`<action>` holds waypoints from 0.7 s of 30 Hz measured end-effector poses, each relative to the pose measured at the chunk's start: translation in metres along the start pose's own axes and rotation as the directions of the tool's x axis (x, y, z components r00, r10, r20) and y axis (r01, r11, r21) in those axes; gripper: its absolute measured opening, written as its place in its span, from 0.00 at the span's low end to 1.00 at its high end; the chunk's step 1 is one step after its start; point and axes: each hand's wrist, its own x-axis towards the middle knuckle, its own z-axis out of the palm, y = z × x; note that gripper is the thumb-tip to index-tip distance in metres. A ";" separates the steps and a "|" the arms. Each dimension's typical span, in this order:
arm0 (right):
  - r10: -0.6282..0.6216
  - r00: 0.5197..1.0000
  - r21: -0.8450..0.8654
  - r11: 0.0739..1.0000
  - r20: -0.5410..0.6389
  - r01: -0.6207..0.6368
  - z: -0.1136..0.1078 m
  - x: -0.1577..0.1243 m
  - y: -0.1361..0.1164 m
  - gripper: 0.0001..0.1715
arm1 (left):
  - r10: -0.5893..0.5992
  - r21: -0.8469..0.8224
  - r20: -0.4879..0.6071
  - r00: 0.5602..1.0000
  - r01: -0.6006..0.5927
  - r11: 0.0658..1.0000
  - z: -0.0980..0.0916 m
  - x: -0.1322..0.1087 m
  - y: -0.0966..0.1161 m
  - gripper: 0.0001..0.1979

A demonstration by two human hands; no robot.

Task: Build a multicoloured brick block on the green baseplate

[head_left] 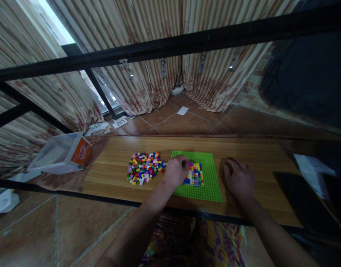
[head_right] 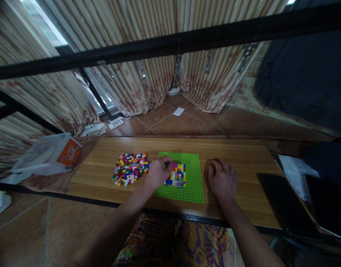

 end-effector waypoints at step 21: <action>-0.017 1.000 -0.010 1.000 -0.012 0.016 0.003 0.000 0.003 0.21 | -0.133 -0.439 0.072 0.988 0.152 0.886 0.005 0.003 -0.017 0.04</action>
